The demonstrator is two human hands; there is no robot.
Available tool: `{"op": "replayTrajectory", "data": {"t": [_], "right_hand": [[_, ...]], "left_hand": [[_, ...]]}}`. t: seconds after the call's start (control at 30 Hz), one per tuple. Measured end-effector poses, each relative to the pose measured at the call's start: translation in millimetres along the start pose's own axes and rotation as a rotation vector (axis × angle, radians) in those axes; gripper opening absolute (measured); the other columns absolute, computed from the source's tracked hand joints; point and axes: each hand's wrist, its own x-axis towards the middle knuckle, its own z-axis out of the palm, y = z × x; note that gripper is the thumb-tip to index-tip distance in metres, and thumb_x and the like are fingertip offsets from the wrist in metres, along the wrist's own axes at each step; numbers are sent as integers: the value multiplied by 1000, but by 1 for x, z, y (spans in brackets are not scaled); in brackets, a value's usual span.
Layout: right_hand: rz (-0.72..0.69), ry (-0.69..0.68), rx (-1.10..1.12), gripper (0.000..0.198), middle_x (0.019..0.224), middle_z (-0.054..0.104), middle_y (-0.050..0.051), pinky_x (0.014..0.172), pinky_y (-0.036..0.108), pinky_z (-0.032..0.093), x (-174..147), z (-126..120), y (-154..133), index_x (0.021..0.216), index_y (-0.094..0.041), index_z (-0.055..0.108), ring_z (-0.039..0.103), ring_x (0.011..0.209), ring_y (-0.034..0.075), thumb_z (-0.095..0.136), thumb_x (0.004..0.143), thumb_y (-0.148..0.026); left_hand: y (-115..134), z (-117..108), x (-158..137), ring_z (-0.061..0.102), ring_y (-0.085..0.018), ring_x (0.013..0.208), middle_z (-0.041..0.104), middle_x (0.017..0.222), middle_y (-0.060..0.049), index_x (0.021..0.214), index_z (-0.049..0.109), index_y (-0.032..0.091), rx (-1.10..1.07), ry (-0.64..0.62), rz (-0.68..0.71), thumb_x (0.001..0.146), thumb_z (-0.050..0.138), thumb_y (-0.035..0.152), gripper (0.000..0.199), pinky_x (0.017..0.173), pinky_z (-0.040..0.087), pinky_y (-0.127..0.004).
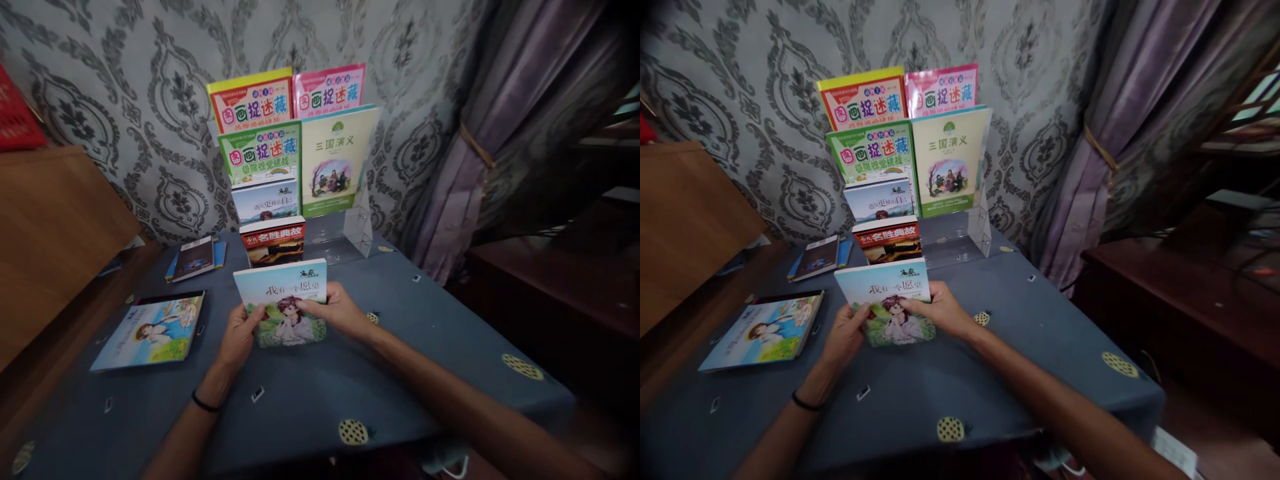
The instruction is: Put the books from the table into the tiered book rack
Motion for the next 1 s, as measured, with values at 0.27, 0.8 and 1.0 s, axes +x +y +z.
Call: {"op": "replayTrajectory", "data": {"t": [0.27, 0.8, 1.0], "right_hand": [[-524, 280, -609, 35, 129, 65, 9, 102, 46, 45, 24, 11, -69, 125, -23, 63, 58, 121, 26, 60, 93, -38], [-402, 87, -1115, 44, 129, 64, 14, 96, 47, 47, 14, -5, -73, 138, -19, 54, 60, 115, 32, 51, 98, -38], [-274, 117, -395, 63, 134, 61, 13, 100, 43, 49, -8, 1, -16, 142, -19, 46, 60, 118, 28, 66, 87, -43]], "left_hand": [[-5, -2, -2, 72, -23, 84, 76, 83, -6, 86, 72, 15, -20, -60, -50, 57, 89, 52, 50, 77, 57, -32], [-4, 1, -5, 73, -25, 87, 78, 91, -8, 94, 73, 14, -70, -75, -53, 56, 90, 49, 54, 80, 59, -36], [-8, 0, -7, 73, -25, 87, 78, 90, -8, 93, 75, 14, -72, -98, -59, 58, 89, 48, 51, 81, 59, -36]]}}
